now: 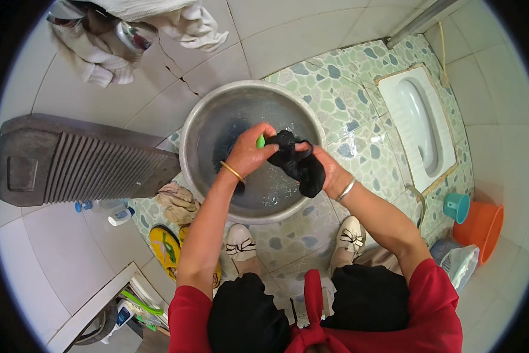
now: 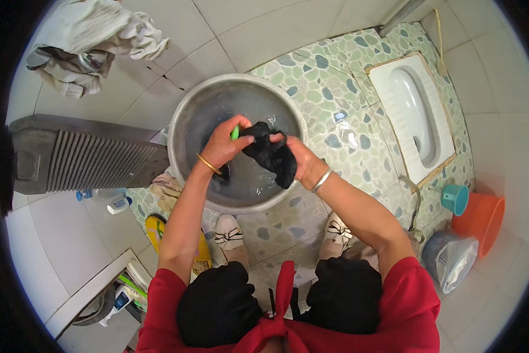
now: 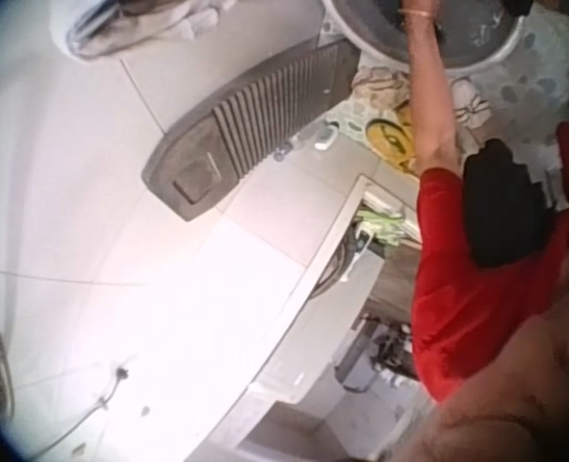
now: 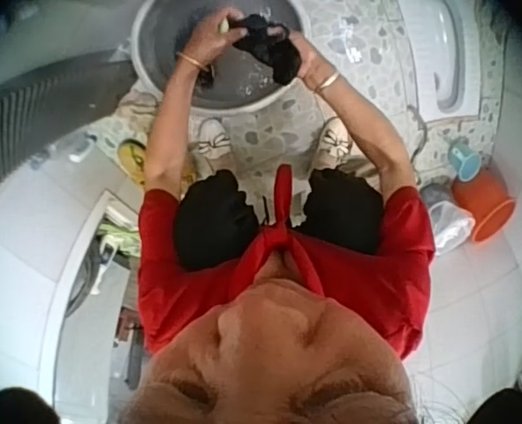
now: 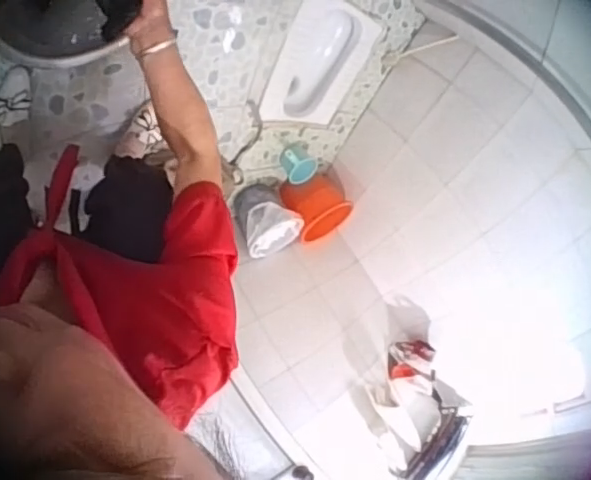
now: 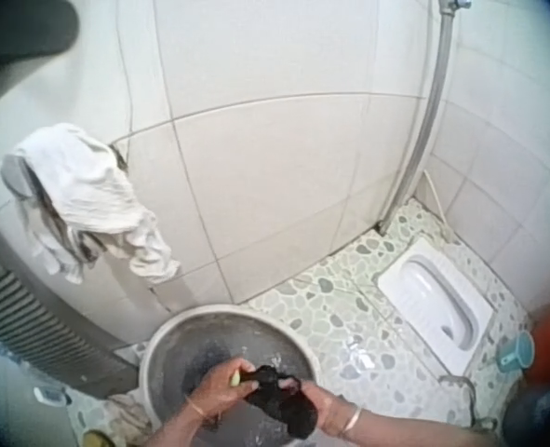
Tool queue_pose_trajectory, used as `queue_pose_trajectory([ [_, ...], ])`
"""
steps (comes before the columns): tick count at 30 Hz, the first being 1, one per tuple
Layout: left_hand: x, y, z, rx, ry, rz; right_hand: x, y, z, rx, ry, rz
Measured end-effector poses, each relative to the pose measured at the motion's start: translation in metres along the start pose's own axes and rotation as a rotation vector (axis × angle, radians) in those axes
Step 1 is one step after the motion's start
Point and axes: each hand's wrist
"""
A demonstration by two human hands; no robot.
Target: Hand-washing a black sock using a brush and water in a plastic basin.
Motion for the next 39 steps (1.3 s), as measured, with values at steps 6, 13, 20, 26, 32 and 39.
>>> queue_pose_trajectory([
  [6,-0.01,-0.008,-0.002,-0.24,-0.181,0.17,-0.005,-0.022,-0.01,-0.116,0.149,-0.196],
  [13,0.062,0.018,0.01,-0.227,-0.294,0.31,-0.026,-0.072,-0.014,-0.093,0.27,-0.564],
  [20,-0.008,-0.018,0.009,-0.502,-0.518,0.139,-0.022,-0.054,-0.024,-0.097,0.287,-0.549],
  [26,0.09,0.021,0.012,-0.317,0.062,-0.307,-0.029,-0.078,-0.025,0.09,0.249,-0.561],
  [32,-0.01,-0.007,0.007,-0.663,0.279,-0.586,-0.009,-0.049,-0.031,0.069,0.253,-0.394],
  [39,0.02,-0.004,0.033,-0.516,-0.208,0.044,-0.02,-0.061,-0.032,0.127,0.181,-0.319],
])
Point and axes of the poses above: each hand's wrist, its own z-axis towards the middle knuckle, its own y-axis out of the back of the hand, x = y × z, and after that the axes turned 8 degrees about -z, right-handed
